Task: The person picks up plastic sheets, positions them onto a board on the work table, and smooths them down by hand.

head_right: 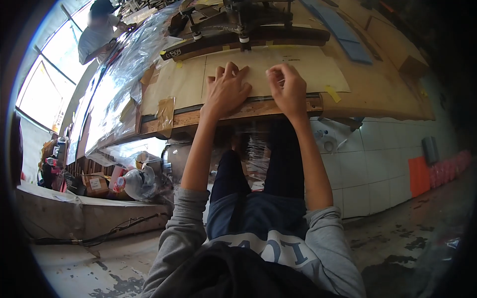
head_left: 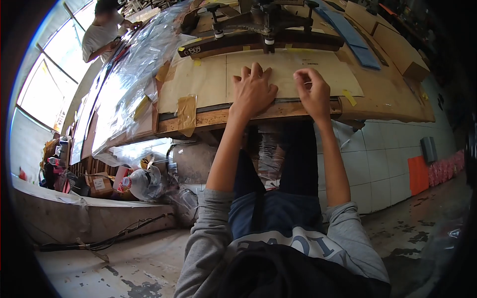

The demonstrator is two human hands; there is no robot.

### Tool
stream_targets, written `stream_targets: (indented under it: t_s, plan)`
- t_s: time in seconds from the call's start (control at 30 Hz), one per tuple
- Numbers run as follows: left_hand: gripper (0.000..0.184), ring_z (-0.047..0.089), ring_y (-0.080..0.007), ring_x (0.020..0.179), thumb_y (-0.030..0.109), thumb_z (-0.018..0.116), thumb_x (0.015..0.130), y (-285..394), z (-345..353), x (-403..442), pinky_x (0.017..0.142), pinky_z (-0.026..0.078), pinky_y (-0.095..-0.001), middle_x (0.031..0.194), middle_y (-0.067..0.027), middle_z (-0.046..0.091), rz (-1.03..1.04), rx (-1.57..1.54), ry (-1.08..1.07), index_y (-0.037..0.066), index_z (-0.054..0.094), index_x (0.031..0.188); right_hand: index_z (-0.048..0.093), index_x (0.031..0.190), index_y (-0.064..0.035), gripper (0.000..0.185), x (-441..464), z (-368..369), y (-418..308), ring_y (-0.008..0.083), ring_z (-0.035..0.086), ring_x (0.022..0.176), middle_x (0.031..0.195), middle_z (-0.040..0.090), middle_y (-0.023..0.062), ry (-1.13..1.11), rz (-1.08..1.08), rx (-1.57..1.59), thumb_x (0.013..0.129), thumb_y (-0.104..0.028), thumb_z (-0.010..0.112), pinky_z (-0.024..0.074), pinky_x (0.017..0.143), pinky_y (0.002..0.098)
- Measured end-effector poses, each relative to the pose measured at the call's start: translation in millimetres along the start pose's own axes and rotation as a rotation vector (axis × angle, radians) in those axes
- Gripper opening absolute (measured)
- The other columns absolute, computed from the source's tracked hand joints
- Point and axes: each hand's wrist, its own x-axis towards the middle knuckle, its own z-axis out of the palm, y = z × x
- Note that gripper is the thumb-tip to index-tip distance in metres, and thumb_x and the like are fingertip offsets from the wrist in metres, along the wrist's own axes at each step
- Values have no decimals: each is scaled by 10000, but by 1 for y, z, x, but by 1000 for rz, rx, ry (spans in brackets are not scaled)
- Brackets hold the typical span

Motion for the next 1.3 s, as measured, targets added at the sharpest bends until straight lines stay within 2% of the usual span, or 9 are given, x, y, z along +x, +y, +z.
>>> stream_targets:
  t_s: [0.13,0.23,0.5,0.8,0.9,1.03,1.13,1.23,1.3]
  plan:
    - [539,449,-319,1223,390,507,826,-5,27,1,1011,259,-606,1282,-126,496,41,-45,165,136,499,1301,655,890,-9,183,-3,0,2,274,628,875,969,649,118,-102,-250,-92,864,-189,639,497,774,378]
    - [533,436,-300,1262,419,523,823,-8,30,-6,1051,231,-582,1292,-113,503,74,-66,200,146,508,1282,666,884,-14,210,-5,8,6,285,616,907,961,659,98,-132,-229,-189,842,-220,654,477,808,397]
    - [440,509,-302,1176,350,584,766,-3,8,-15,1072,236,-530,1180,-75,558,-2,-181,112,123,548,1141,676,839,-36,179,-5,3,3,276,623,854,887,662,80,-208,-178,-225,765,-198,697,464,784,381]
    - [315,559,-268,1021,293,602,752,0,12,-25,1047,273,-518,1012,-90,562,-4,-264,294,104,636,1002,667,745,-33,148,-5,5,-1,283,617,786,806,647,93,-159,-242,-207,750,-178,693,461,773,381]
    - [314,578,-261,1024,296,589,776,-2,10,-26,1029,312,-455,1004,-76,592,-7,-272,282,146,655,1044,667,749,-37,145,-6,1,-2,277,621,791,782,646,87,-193,-215,-193,748,-180,691,460,779,381]
    - [331,573,-241,1072,303,583,801,1,4,-27,1058,292,-464,1052,-61,615,-64,-261,207,152,651,1088,669,761,-35,153,-6,-1,-2,266,626,786,767,653,76,-222,-222,-207,743,-185,692,455,803,382]
    - [364,535,-237,1172,341,564,844,1,7,-25,1080,259,-490,1175,-61,611,-75,-248,211,150,640,1145,700,847,-41,184,-7,3,-2,258,638,881,894,691,73,-204,-243,-286,772,-207,680,439,883,412]
    - [409,477,-238,1259,386,544,877,0,15,-24,1104,211,-528,1291,-65,567,-76,-224,271,142,622,1196,691,1066,-98,280,-8,7,0,250,585,1109,1144,660,44,-284,-132,-450,860,-271,609,360,1017,479]
    - [437,440,-234,1299,412,535,888,-1,15,-23,1113,180,-552,1347,-64,531,-79,-241,251,135,611,1216,650,1152,-115,338,0,9,2,224,557,1157,1229,615,27,-338,-87,-506,873,-295,587,324,1039,531]
